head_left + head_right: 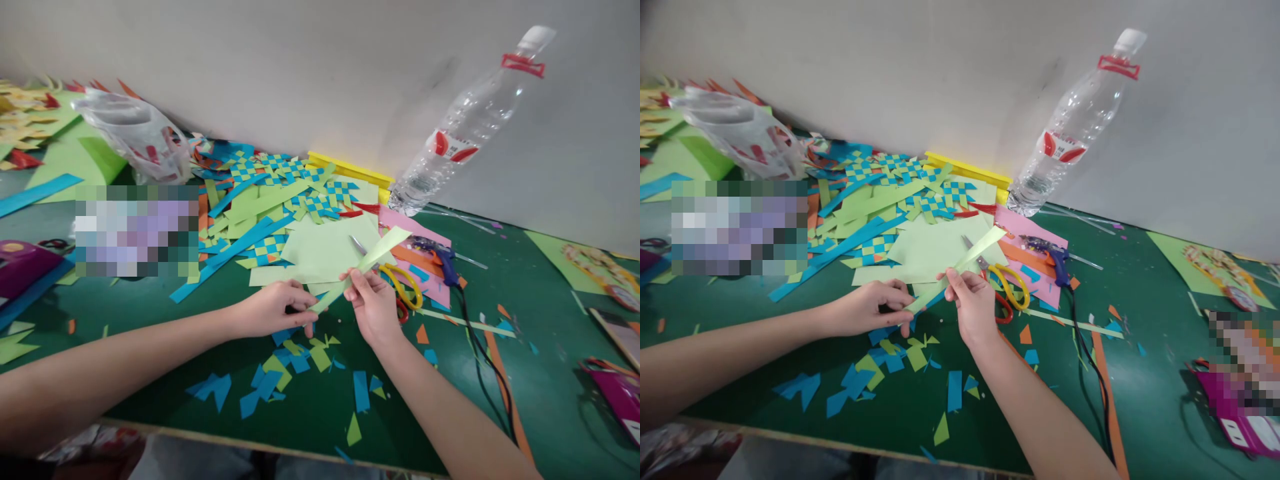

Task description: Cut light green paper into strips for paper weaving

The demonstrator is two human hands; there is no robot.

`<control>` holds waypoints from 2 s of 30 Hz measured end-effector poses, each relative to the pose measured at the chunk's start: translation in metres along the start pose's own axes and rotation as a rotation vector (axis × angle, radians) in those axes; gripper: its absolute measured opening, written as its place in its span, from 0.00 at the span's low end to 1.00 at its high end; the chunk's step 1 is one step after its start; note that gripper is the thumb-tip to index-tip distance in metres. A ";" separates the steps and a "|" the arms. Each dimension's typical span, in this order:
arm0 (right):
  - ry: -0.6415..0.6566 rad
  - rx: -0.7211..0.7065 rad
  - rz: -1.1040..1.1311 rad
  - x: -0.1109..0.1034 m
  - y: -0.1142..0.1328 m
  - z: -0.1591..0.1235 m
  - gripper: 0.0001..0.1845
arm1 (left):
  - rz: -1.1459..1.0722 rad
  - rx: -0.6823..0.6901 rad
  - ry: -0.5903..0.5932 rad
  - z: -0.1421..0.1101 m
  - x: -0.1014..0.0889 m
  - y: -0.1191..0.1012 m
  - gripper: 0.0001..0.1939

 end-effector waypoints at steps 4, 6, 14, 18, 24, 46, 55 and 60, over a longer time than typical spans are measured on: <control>-0.041 0.011 0.037 -0.004 0.000 0.001 0.16 | 0.102 0.088 0.037 0.000 0.007 -0.008 0.14; -0.048 0.023 0.026 -0.005 0.000 0.001 0.16 | 0.136 0.141 0.032 -0.001 0.008 -0.011 0.13; -0.081 0.011 -0.005 -0.006 0.000 0.000 0.19 | 0.199 0.253 0.016 -0.004 0.009 -0.020 0.11; -0.069 -0.002 0.021 -0.005 0.000 0.000 0.20 | 0.241 0.273 0.015 -0.004 0.009 -0.022 0.11; -0.055 -0.011 0.005 -0.003 0.000 0.000 0.19 | 0.332 0.336 0.006 -0.007 0.011 -0.031 0.11; 0.052 0.026 -0.073 0.007 0.000 0.000 0.18 | 0.579 0.417 -0.043 -0.015 0.017 -0.045 0.12; 0.109 0.069 -0.157 0.013 -0.004 -0.004 0.20 | 0.566 0.449 0.006 -0.018 0.023 -0.050 0.08; 0.093 0.055 -0.140 0.011 -0.003 -0.003 0.21 | 0.395 0.372 -0.011 -0.014 0.016 -0.045 0.08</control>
Point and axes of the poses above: each hand's wrist, its own z-axis towards the middle knuckle, its own x-axis out of the palm, y = z × x, the point moved 9 cm from there along z, towards the middle knuckle, and after that the axes turned 13 degrees about y, right-handed, at the moved point
